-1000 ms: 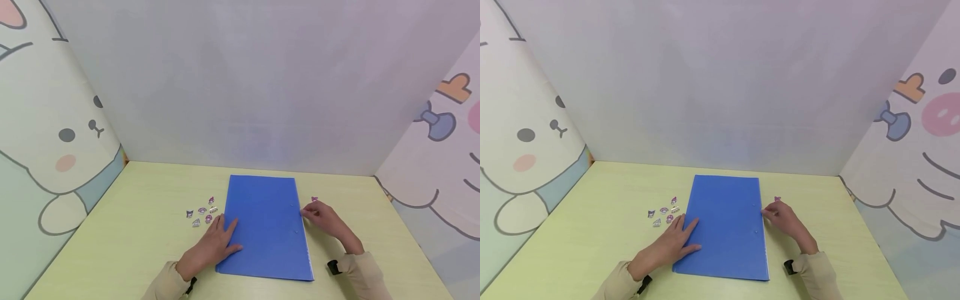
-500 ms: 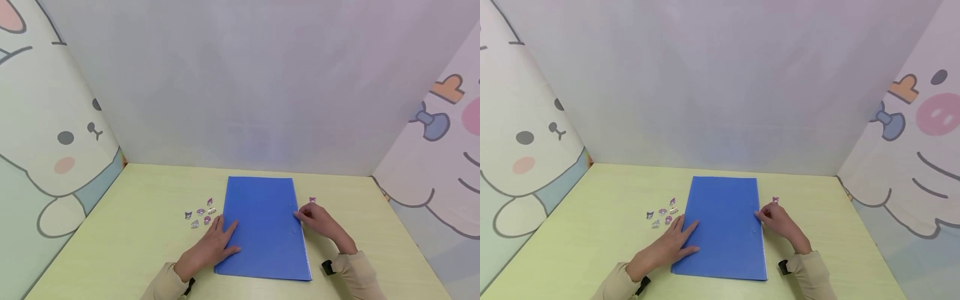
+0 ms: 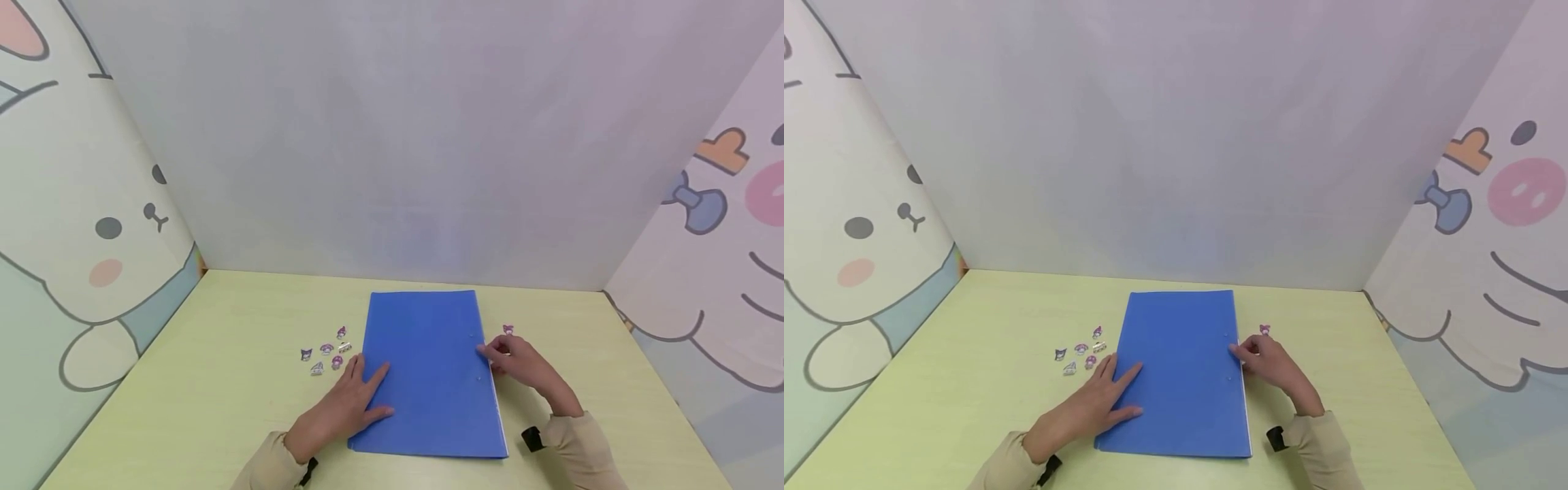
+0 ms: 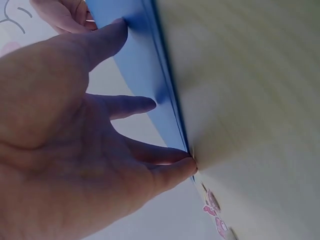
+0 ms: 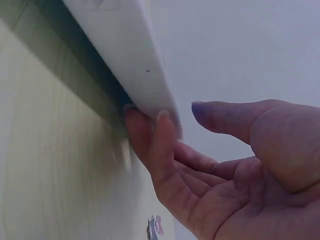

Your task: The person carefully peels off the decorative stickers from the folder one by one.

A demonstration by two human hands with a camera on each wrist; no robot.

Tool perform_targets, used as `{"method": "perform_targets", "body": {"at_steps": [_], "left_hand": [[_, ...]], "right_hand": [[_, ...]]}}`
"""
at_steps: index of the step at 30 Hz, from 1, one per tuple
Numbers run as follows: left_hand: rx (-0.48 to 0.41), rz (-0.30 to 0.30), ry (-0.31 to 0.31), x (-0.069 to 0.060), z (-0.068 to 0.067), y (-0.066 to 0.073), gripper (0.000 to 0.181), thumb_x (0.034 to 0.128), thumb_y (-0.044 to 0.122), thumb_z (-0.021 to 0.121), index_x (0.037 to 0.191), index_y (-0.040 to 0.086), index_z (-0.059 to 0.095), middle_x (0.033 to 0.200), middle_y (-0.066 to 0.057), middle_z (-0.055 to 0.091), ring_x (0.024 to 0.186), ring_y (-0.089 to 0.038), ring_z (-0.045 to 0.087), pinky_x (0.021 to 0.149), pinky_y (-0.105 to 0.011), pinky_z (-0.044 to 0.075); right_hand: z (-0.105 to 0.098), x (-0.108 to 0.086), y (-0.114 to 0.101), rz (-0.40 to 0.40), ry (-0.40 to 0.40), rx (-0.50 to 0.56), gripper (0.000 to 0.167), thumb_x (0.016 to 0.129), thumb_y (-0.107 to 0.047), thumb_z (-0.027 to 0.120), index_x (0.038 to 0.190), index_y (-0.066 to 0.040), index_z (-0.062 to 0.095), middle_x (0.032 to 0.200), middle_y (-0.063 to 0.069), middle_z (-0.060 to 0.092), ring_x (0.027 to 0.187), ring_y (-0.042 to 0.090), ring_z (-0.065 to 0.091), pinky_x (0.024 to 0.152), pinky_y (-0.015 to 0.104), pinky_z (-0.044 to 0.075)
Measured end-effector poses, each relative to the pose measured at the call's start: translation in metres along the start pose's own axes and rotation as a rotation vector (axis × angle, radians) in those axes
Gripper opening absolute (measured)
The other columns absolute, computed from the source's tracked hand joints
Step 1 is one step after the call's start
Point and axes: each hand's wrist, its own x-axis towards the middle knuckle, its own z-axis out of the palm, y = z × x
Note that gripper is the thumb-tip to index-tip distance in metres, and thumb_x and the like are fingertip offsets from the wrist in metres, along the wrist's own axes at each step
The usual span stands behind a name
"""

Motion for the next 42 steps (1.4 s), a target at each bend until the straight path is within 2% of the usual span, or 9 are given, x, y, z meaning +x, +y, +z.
{"method": "perform_targets", "body": {"at_steps": [5, 9, 13, 20, 26, 30, 34, 39, 42], "left_hand": [[0.007, -0.006, 0.007, 0.001, 0.001, -0.001, 0.073, 0.0995, 0.045, 0.066, 0.154, 0.001, 0.044, 0.151, -0.044, 0.027, 0.142, -0.056, 0.032, 0.107, -0.062, 0.042], [-0.019, -0.027, -0.012, 0.001, 0.001, 0.001, 0.074, 0.1009, 0.047, 0.062, 0.156, 0.003, 0.041, 0.154, -0.040, 0.029, 0.143, -0.053, 0.034, 0.109, -0.062, 0.040], [-0.077, -0.030, -0.037, 0.003, 0.001, 0.005, 0.076, 0.1024, 0.050, 0.058, 0.158, 0.004, 0.037, 0.156, -0.036, 0.029, 0.144, -0.050, 0.034, 0.110, -0.062, 0.039], [-0.183, -0.038, -0.061, 0.005, 0.002, 0.010, 0.079, 0.1027, 0.057, 0.053, 0.162, 0.009, 0.030, 0.162, -0.030, 0.025, 0.148, -0.048, 0.029, 0.111, -0.063, 0.037], [-0.268, -0.006, -0.086, 0.007, 0.003, 0.011, 0.076, 0.1029, 0.061, 0.048, 0.165, 0.022, 0.026, 0.166, -0.022, 0.020, 0.152, -0.042, 0.025, 0.113, -0.062, 0.036], [-0.300, 0.010, -0.088, 0.008, 0.004, 0.011, 0.072, 0.1032, 0.061, 0.046, 0.165, 0.031, 0.024, 0.168, -0.018, 0.019, 0.153, -0.040, 0.024, 0.113, -0.063, 0.036], [-0.336, 0.010, -0.096, 0.008, 0.004, 0.012, 0.068, 0.1035, 0.062, 0.045, 0.163, 0.038, 0.024, 0.169, -0.016, 0.018, 0.154, -0.040, 0.022, 0.113, -0.065, 0.034], [-0.380, 0.005, -0.117, 0.010, 0.004, 0.013, 0.068, 0.1025, 0.064, 0.044, 0.163, 0.044, 0.021, 0.170, -0.013, 0.015, 0.155, -0.038, 0.020, 0.114, -0.064, 0.034], [-0.401, 0.016, -0.115, 0.011, 0.005, 0.015, 0.068, 0.1026, 0.064, 0.044, 0.163, 0.045, 0.019, 0.170, -0.014, 0.015, 0.155, -0.038, 0.020, 0.114, -0.064, 0.033]], "right_hand": [[0.000, 0.000, -0.003, -0.018, -0.047, 0.073, 0.052, 0.105, -0.021, 0.061, 0.136, 0.016, 0.043, 0.111, 0.024, 0.071, 0.085, 0.024, 0.071, 0.076, 0.035, 0.060], [-0.003, 0.000, -0.009, -0.019, -0.036, 0.077, 0.064, 0.105, -0.025, 0.061, 0.146, 0.017, 0.035, 0.122, 0.028, 0.066, 0.085, 0.024, 0.072, 0.078, 0.034, 0.060], [-0.006, -0.003, -0.017, -0.018, 0.007, 0.067, 0.066, 0.105, -0.029, 0.062, 0.148, 0.014, 0.038, 0.124, 0.025, 0.066, 0.088, 0.023, 0.073, 0.080, 0.033, 0.060], [-0.006, -0.006, -0.032, -0.055, 0.127, 0.055, 0.062, 0.105, -0.034, 0.062, 0.147, 0.008, 0.045, 0.104, 0.011, 0.067, 0.093, 0.017, 0.068, 0.078, 0.029, 0.058], [-0.008, -0.010, -0.041, -0.089, 0.220, 0.093, 0.054, 0.105, -0.033, 0.061, 0.143, 0.003, 0.051, 0.101, 0.012, 0.068, 0.093, 0.018, 0.068, 0.079, 0.029, 0.057], [-0.007, -0.013, -0.048, -0.132, 0.221, 0.116, 0.051, 0.107, -0.033, 0.057, 0.144, 0.002, 0.051, 0.109, 0.015, 0.069, 0.099, 0.016, 0.069, 0.082, 0.027, 0.057], [-0.003, -0.016, -0.054, -0.207, 0.213, 0.115, 0.047, 0.110, -0.029, 0.052, 0.147, 0.000, 0.050, 0.122, 0.017, 0.068, 0.105, 0.010, 0.068, 0.086, 0.024, 0.056], [0.000, -0.021, -0.062, -0.287, 0.195, 0.124, 0.045, 0.111, -0.022, 0.046, 0.151, -0.002, 0.045, 0.129, 0.018, 0.065, 0.111, 0.006, 0.065, 0.091, 0.024, 0.054], [0.002, -0.024, -0.065, -0.338, 0.177, 0.124, 0.045, 0.112, -0.019, 0.042, 0.155, -0.003, 0.041, 0.140, 0.020, 0.059, 0.117, 0.003, 0.061, 0.094, 0.022, 0.052]]}}
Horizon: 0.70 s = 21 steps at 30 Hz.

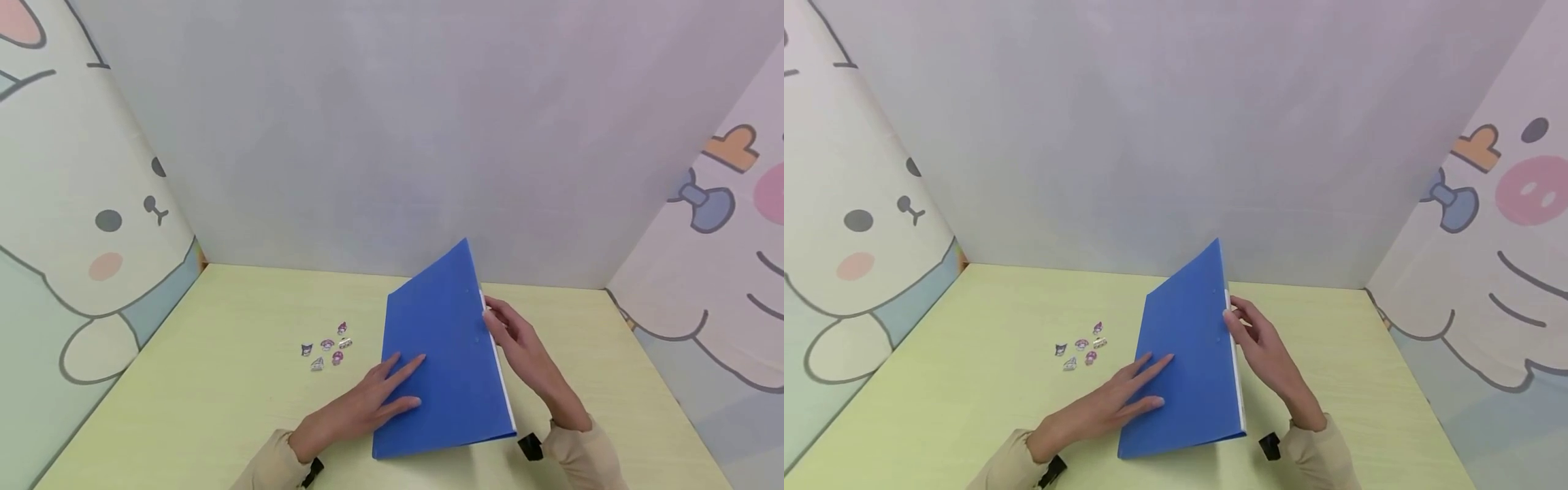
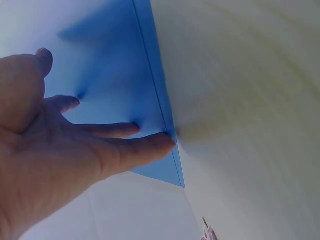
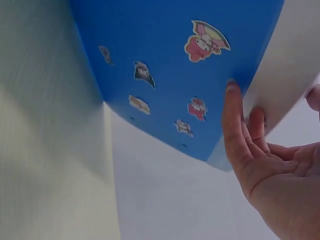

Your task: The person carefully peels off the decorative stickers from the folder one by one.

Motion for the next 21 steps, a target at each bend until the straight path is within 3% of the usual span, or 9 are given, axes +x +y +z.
{"method": "perform_targets", "body": {"at_steps": [6, 11, 15, 16, 18, 21], "left_hand": [[-0.040, 0.024, 0.026, 0.003, 0.001, 0.005, 0.071, 0.1034, 0.061, 0.046, 0.164, 0.045, 0.013, 0.170, -0.015, 0.013, 0.154, -0.039, 0.020, 0.114, -0.064, 0.033], [-0.081, 0.073, 0.065, 0.004, 0.001, 0.008, 0.070, 0.1057, 0.054, 0.048, 0.163, 0.046, 0.009, 0.172, -0.009, 0.009, 0.155, -0.036, 0.017, 0.115, -0.064, 0.031], [-0.116, 0.134, 0.074, 0.005, 0.001, 0.010, 0.069, 0.1073, 0.049, 0.049, 0.164, 0.044, 0.009, 0.173, -0.003, 0.006, 0.157, -0.033, 0.014, 0.117, -0.064, 0.028], [-0.121, 0.145, 0.071, 0.005, 0.001, 0.011, 0.069, 0.1076, 0.048, 0.049, 0.164, 0.044, 0.009, 0.173, -0.002, 0.006, 0.157, -0.033, 0.014, 0.117, -0.064, 0.028], [-0.132, 0.159, 0.061, 0.004, 0.001, 0.012, 0.069, 0.1079, 0.046, 0.049, 0.164, 0.044, 0.009, 0.173, 0.000, 0.005, 0.157, -0.032, 0.014, 0.117, -0.063, 0.027], [-0.157, 0.167, 0.050, 0.003, -0.001, 0.013, 0.070, 0.1079, 0.045, 0.050, 0.164, 0.045, 0.008, 0.172, 0.007, 0.003, 0.157, -0.027, 0.013, 0.119, -0.060, 0.026]], "right_hand": [[0.011, -0.003, -0.006, -0.119, -0.103, 0.079, 0.049, 0.115, -0.015, 0.025, 0.163, -0.005, 0.023, 0.162, 0.021, 0.031, 0.137, -0.001, 0.041, 0.105, 0.013, 0.037], [0.020, -0.004, -0.009, -0.104, -0.197, 0.131, 0.052, 0.115, -0.022, 0.013, 0.167, -0.020, 0.009, 0.169, 0.013, 0.013, 0.153, 0.021, 0.017, 0.113, 0.013, 0.021], [0.026, -0.006, -0.012, -0.069, -0.235, 0.150, 0.052, 0.114, -0.027, 0.006, 0.166, -0.030, 0.000, 0.173, 0.003, -0.001, 0.156, 0.032, -0.001, 0.122, 0.034, 0.012], [0.027, -0.007, -0.013, -0.063, -0.241, 0.153, 0.052, 0.114, -0.027, 0.005, 0.166, -0.032, -0.002, 0.173, 0.002, -0.002, 0.156, 0.032, -0.003, 0.122, 0.035, 0.011], [0.029, -0.009, -0.015, -0.059, -0.260, 0.169, 0.052, 0.114, -0.028, 0.004, 0.165, -0.035, -0.003, 0.172, -0.001, -0.004, 0.156, 0.032, -0.004, 0.122, 0.033, 0.012], [0.032, -0.011, -0.019, -0.060, -0.285, 0.180, 0.052, 0.114, -0.028, 0.004, 0.165, -0.036, -0.003, 0.172, -0.001, -0.004, 0.156, 0.033, -0.002, 0.115, 0.016, 0.017]]}}
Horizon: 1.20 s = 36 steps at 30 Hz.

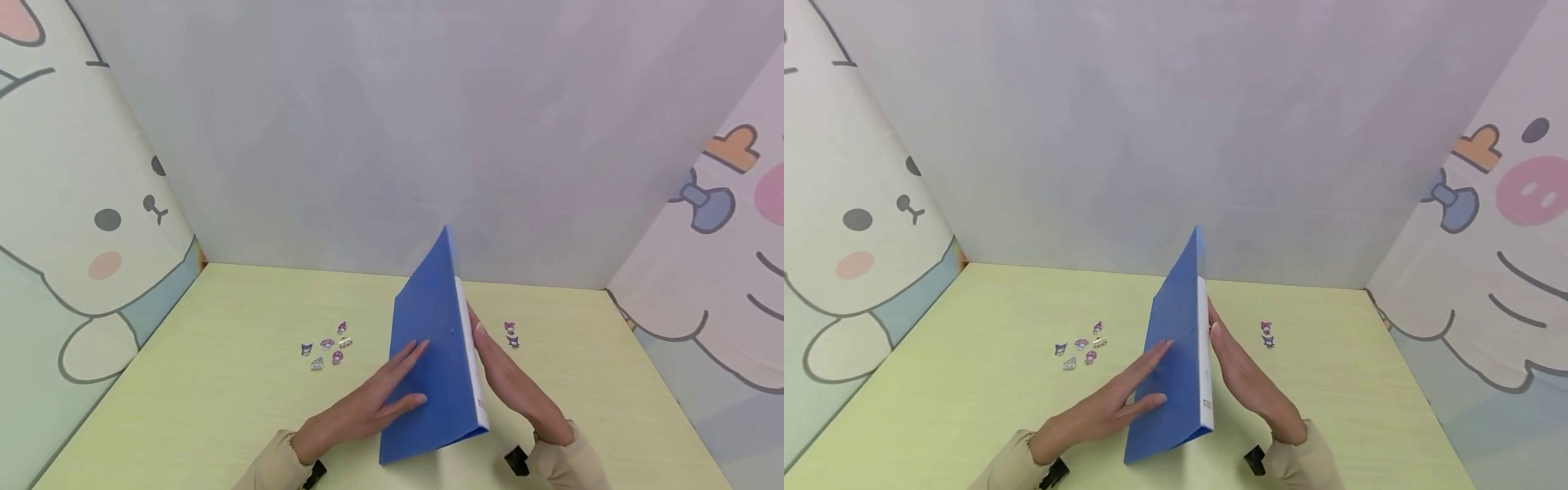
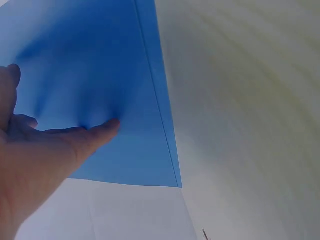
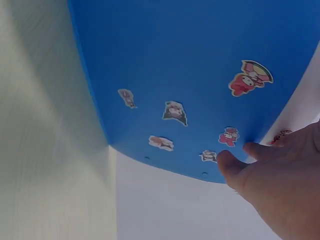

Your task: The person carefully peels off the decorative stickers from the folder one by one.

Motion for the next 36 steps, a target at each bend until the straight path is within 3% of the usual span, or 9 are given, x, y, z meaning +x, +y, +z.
{"method": "perform_targets", "body": {"at_steps": [1, 3, 6, 9, 13, 17, 24, 30, 36], "left_hand": [[-0.009, 0.004, 0.001, 0.000, -0.001, 0.000, 0.070, 0.1080, 0.044, 0.050, 0.164, 0.045, 0.007, 0.172, 0.009, 0.003, 0.157, -0.025, 0.013, 0.119, -0.059, 0.025], [-0.029, 0.014, 0.005, 0.000, -0.002, 0.001, 0.070, 0.1082, 0.042, 0.051, 0.163, 0.045, 0.007, 0.171, 0.013, 0.003, 0.157, -0.021, 0.012, 0.121, -0.057, 0.024], [-0.052, 0.030, 0.015, -0.001, -0.003, 0.001, 0.070, 0.1088, 0.039, 0.051, 0.164, 0.044, 0.008, 0.171, 0.015, 0.003, 0.157, -0.017, 0.010, 0.122, -0.055, 0.023], [-0.072, 0.046, 0.029, -0.001, -0.003, 0.002, 0.070, 0.1092, 0.036, 0.051, 0.164, 0.042, 0.008, 0.171, 0.014, 0.005, 0.157, -0.016, 0.011, 0.122, -0.053, 0.022], [-0.103, 0.084, 0.047, 0.000, -0.001, 0.001, 0.070, 0.1096, 0.032, 0.051, 0.165, 0.039, 0.009, 0.171, 0.011, 0.007, 0.157, -0.017, 0.014, 0.122, -0.048, 0.024], [-0.144, 0.121, 0.066, 0.001, 0.000, 0.001, 0.069, 0.1107, 0.028, 0.049, 0.166, 0.035, 0.007, 0.172, 0.007, 0.009, 0.156, -0.022, 0.019, 0.120, -0.047, 0.031], [-0.185, 0.122, 0.081, 0.001, 0.001, 0.005, 0.069, 0.1118, 0.024, 0.045, 0.165, 0.036, 0.003, 0.172, 0.005, 0.007, 0.155, -0.027, 0.023, 0.118, -0.048, 0.033], [-0.190, 0.155, 0.085, 0.001, 0.001, 0.007, 0.069, 0.1119, 0.021, 0.044, 0.166, 0.033, 0.003, 0.172, 0.006, 0.005, 0.155, -0.025, 0.023, 0.119, -0.045, 0.033], [-0.202, 0.297, 0.062, 0.002, 0.001, 0.004, 0.075, 0.1107, 0.012, 0.045, 0.166, 0.021, -0.005, 0.173, -0.002, -0.002, 0.154, -0.029, 0.024, 0.120, -0.046, 0.032]], "right_hand": [[0.002, 0.000, -0.001, 0.000, -0.010, 0.007, 0.052, 0.114, -0.029, 0.005, 0.165, -0.037, -0.003, 0.172, -0.002, -0.004, 0.156, 0.032, 0.000, 0.112, 0.011, 0.019], [0.005, 0.001, -0.003, -0.004, -0.032, 0.013, 0.052, 0.114, -0.028, 0.005, 0.165, -0.038, -0.003, 0.172, -0.002, -0.004, 0.155, 0.033, 0.002, 0.112, 0.013, 0.022], [0.009, 0.003, -0.004, -0.028, -0.066, 0.015, 0.053, 0.114, -0.024, 0.004, 0.164, -0.037, -0.007, 0.172, -0.001, -0.006, 0.155, 0.036, 0.003, 0.117, 0.029, 0.026], [0.013, 0.004, -0.003, -0.036, -0.084, 0.006, 0.054, 0.114, -0.023, 0.003, 0.163, -0.038, -0.011, 0.172, -0.001, -0.008, 0.154, 0.036, 0.003, 0.118, 0.035, 0.027], [0.017, 0.004, -0.002, -0.047, -0.092, -0.019, 0.054, 0.114, -0.023, 0.003, 0.163, -0.038, -0.014, 0.172, -0.001, -0.008, 0.153, 0.038, 0.008, 0.112, 0.033, 0.036], [0.020, 0.006, -0.001, -0.079, -0.098, -0.040, 0.056, 0.114, -0.020, 0.007, 0.163, -0.034, -0.017, 0.172, -0.003, -0.010, 0.153, 0.035, 0.009, 0.113, 0.042, 0.036], [0.027, 0.007, 0.001, -0.106, -0.132, -0.009, 0.059, 0.114, -0.019, 0.012, 0.162, -0.032, -0.019, 0.171, -0.007, -0.015, 0.153, 0.033, 0.008, 0.108, 0.059, 0.040], [0.033, 0.007, 0.000, -0.089, -0.129, -0.031, 0.062, 0.114, -0.017, 0.019, 0.163, -0.033, -0.015, 0.172, -0.007, -0.010, 0.153, 0.032, 0.012, 0.110, 0.046, 0.040], [0.039, 0.006, 0.000, -0.142, -0.130, -0.059, 0.068, 0.112, -0.007, 0.028, 0.165, -0.028, -0.008, 0.173, -0.004, -0.007, 0.157, 0.024, 0.003, 0.120, 0.023, 0.018]]}}
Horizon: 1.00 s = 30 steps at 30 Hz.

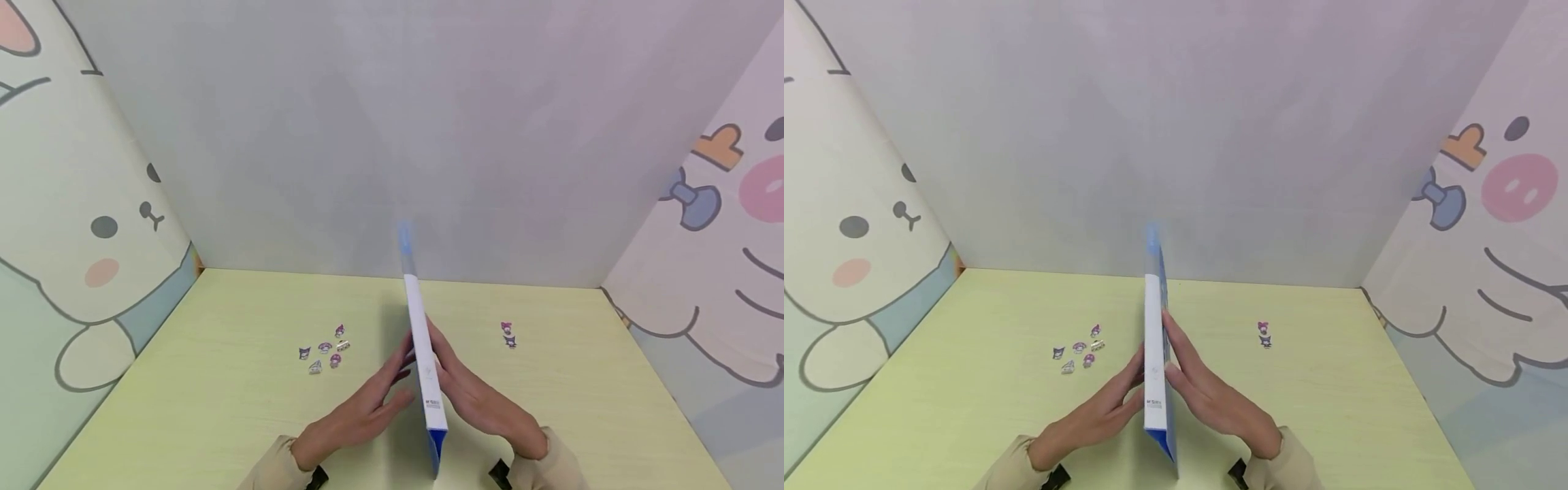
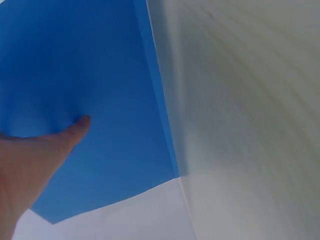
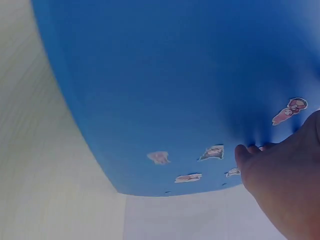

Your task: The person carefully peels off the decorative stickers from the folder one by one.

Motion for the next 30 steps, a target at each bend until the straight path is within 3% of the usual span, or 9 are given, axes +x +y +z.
{"method": "perform_targets", "body": {"at_steps": [4, 10, 16, 19, 22, 26, 30], "left_hand": [[-0.019, 0.061, -0.016, -0.002, 0.000, -0.002, 0.075, 0.1112, 0.012, 0.042, 0.164, 0.015, -0.011, 0.172, -0.009, -0.006, 0.153, -0.033, 0.025, 0.120, -0.041, 0.032], [-0.086, 0.009, -0.034, -0.005, -0.003, -0.001, 0.061, 0.1144, 0.025, 0.023, 0.164, 0.017, -0.011, 0.172, -0.007, -0.009, 0.155, -0.031, 0.015, 0.122, -0.036, 0.025], [-0.095, -0.041, -0.073, -0.013, -0.009, 0.004, 0.071, 0.1077, 0.046, -0.008, 0.157, -0.004, -0.021, 0.166, -0.028, -0.018, 0.151, -0.048, 0.004, 0.123, -0.036, 0.019], [-0.129, -0.068, -0.074, -0.016, -0.012, 0.005, 0.077, 0.1053, 0.052, -0.010, 0.154, -0.007, -0.025, 0.162, -0.033, -0.023, 0.149, -0.053, 0.000, 0.122, -0.036, 0.018], [-0.179, -0.089, -0.054, -0.016, -0.015, 0.007, 0.074, 0.1088, 0.049, -0.001, 0.154, -0.005, -0.027, 0.162, -0.031, -0.025, 0.150, -0.052, -0.001, 0.120, -0.031, 0.018], [-0.250, -0.111, 0.000, -0.014, -0.018, 0.008, 0.070, 0.1118, 0.038, 0.015, 0.158, 0.001, -0.022, 0.166, -0.031, -0.010, 0.149, -0.047, 0.020, 0.116, -0.028, 0.029], [-0.327, -0.180, 0.068, -0.011, -0.023, 0.010, 0.069, 0.1116, 0.032, 0.027, 0.164, 0.011, -0.013, 0.156, -0.035, 0.026, 0.127, -0.035, 0.057, 0.100, -0.036, 0.052]], "right_hand": [[0.005, 0.002, 0.002, -0.040, -0.009, -0.041, 0.070, 0.111, -0.003, 0.032, 0.166, -0.023, -0.006, 0.173, -0.002, -0.008, 0.158, 0.024, 0.001, 0.122, 0.023, 0.013], [0.008, 0.000, 0.007, -0.006, -0.005, -0.114, 0.072, 0.111, -0.006, 0.038, 0.166, -0.022, -0.004, 0.173, 0.000, -0.007, 0.158, 0.022, -0.001, 0.121, 0.022, 0.011], [0.008, -0.001, 0.010, -0.026, -0.009, -0.195, 0.076, 0.109, -0.007, 0.047, 0.167, -0.019, -0.001, 0.173, 0.003, -0.005, 0.158, 0.026, -0.003, 0.121, 0.020, 0.008], [0.008, 0.000, 0.012, -0.016, -0.021, -0.219, 0.075, 0.108, -0.010, 0.049, 0.167, -0.020, 0.002, 0.173, 0.003, -0.005, 0.158, 0.026, -0.003, 0.123, 0.024, 0.008], [0.008, 0.000, 0.015, 0.004, -0.035, -0.244, 0.074, 0.109, -0.014, 0.050, 0.167, -0.022, 0.005, 0.173, 0.002, -0.005, 0.158, 0.027, -0.001, 0.125, 0.036, 0.013], [0.008, 0.000, 0.016, 0.032, -0.037, -0.274, 0.073, 0.109, -0.020, 0.053, 0.167, -0.024, 0.009, 0.173, 0.001, -0.004, 0.158, 0.029, 0.001, 0.122, 0.058, 0.019], [0.009, 0.001, 0.016, 0.053, -0.037, -0.297, 0.074, 0.107, -0.026, 0.056, 0.167, -0.029, 0.012, 0.173, -0.002, -0.003, 0.158, 0.030, 0.000, 0.117, 0.069, 0.020]]}}
